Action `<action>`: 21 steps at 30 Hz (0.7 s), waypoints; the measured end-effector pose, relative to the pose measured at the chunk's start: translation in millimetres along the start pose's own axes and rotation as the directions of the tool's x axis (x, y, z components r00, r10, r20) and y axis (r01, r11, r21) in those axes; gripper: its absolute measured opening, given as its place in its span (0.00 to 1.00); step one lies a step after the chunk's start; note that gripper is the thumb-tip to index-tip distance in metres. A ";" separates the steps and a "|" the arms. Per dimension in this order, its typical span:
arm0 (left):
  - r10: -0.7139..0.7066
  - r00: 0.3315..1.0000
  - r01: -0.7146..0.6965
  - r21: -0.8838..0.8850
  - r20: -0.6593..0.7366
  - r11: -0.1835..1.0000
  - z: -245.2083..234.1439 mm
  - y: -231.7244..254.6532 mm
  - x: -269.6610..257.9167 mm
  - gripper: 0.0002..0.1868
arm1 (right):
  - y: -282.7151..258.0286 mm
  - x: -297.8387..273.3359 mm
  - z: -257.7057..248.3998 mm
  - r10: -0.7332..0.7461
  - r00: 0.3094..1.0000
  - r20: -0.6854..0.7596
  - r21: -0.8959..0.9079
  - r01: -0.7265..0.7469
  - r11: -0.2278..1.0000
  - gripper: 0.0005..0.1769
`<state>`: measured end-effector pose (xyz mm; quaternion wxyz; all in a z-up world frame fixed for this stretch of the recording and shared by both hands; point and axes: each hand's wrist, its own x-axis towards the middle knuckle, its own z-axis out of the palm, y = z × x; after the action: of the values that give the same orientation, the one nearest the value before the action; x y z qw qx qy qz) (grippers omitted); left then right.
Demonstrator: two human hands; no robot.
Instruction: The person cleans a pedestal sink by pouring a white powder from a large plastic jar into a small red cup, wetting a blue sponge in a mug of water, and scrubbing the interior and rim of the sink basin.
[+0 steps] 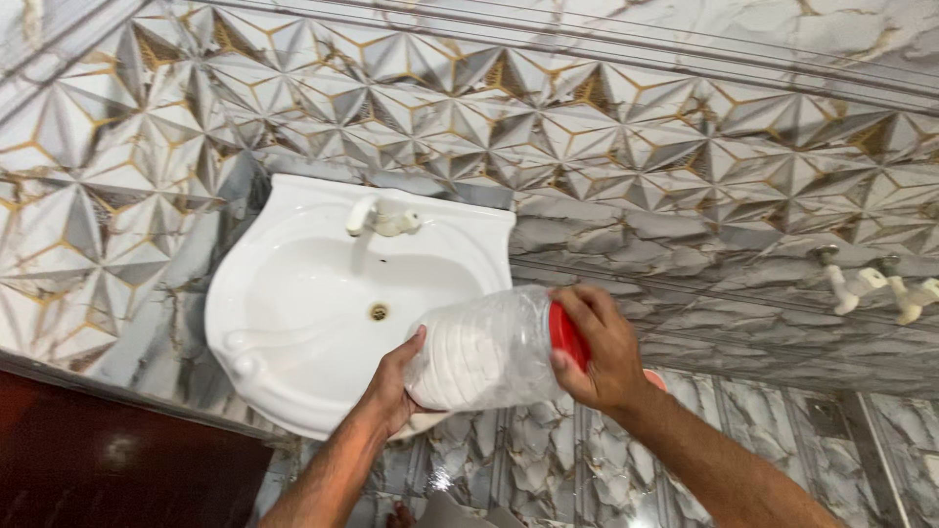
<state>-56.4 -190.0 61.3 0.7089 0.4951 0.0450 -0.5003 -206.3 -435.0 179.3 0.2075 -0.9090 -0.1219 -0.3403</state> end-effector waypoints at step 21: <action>0.459 0.886 -0.431 0.251 -0.065 0.867 185.6 -83.3 55.2 0.44 | 106.8 -115.6 -117.1 0.653 0.755 -0.056 0.156 -0.639 0.753 0.29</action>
<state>-172.0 -366.2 69.6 0.7391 0.6001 -0.0851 -0.2939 -319.5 -592.6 150.5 0.3759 -0.8603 0.1898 -0.2874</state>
